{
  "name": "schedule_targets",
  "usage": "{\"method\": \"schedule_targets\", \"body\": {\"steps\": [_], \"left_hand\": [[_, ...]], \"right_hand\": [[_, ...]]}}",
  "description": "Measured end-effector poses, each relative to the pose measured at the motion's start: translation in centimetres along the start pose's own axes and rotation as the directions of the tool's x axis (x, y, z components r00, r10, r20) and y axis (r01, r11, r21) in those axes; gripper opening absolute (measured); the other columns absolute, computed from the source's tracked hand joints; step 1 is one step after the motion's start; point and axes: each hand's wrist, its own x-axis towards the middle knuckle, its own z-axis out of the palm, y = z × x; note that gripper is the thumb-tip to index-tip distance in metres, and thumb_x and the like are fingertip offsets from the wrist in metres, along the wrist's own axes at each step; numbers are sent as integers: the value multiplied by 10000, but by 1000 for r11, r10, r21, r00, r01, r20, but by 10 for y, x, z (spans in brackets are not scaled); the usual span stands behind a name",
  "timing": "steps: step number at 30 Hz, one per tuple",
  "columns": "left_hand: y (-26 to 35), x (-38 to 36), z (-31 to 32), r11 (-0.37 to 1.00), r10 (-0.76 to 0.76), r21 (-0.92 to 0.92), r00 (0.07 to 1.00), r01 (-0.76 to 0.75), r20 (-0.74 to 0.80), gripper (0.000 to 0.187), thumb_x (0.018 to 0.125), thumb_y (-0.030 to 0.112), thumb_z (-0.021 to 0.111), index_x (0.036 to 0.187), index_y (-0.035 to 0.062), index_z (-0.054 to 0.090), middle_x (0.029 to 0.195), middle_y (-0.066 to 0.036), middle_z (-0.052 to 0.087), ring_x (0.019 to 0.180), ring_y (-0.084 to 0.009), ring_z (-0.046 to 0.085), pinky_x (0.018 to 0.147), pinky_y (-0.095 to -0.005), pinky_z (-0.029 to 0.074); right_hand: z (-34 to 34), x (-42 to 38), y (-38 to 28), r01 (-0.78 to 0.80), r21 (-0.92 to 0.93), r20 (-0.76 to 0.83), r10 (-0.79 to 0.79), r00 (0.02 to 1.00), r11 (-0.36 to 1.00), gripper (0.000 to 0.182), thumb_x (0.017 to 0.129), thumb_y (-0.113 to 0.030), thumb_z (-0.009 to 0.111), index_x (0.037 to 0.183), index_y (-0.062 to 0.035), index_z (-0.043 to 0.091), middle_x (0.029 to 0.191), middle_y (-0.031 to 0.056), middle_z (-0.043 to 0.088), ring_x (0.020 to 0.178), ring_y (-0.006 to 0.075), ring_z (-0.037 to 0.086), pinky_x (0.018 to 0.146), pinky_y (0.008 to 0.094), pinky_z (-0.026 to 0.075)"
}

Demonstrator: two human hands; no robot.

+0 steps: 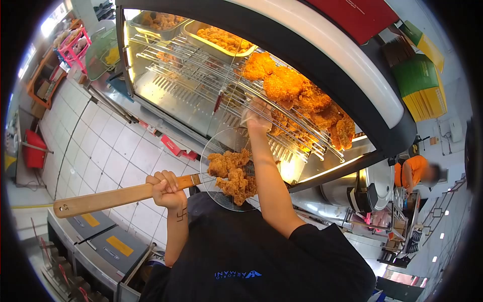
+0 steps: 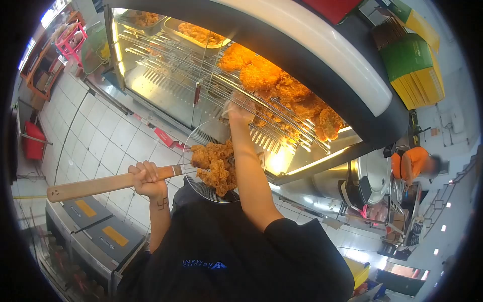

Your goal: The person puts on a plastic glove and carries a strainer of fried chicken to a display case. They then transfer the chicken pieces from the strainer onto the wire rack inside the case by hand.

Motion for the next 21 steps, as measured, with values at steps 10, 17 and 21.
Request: {"method": "schedule_targets", "body": {"steps": [10, 17, 21], "left_hand": [[-2, 3, -2, 1000, 0, 8, 1000, 0, -9, 209, 741, 41, 476, 659, 138, 310, 527, 6, 305, 421, -96, 278, 427, -224, 294], [0, 0, -2, 1000, -1, 31, 1000, 2, -19, 242, 736, 40, 491, 644, 151, 297, 533, 11, 301, 433, -95, 284, 437, -222, 283], [-1, -1, 5, 1000, 6, 29, 1000, -6, -16, 255, 744, 34, 483, 641, 155, 284, 534, 14, 296, 436, -92, 290, 436, -219, 277]], "right_hand": [[113, -120, -2, -447, -698, -440, 158, 884, 559, 304, 986, -115, 494, 1236, 55, 525, 1197, 180, 614, 1148, 277, 580, 1001, 373, 486], [164, -186, -56, 230, -533, -25, 287, 958, -814, 294, 935, -205, 627, 1181, -46, 607, 1084, 92, 666, 1003, 219, 636, 894, 317, 489], [190, -198, -52, 339, -321, -66, 378, 923, -884, 308, 878, -242, 695, 1138, -87, 639, 1054, 83, 667, 1030, 237, 613, 923, 346, 474]]}}
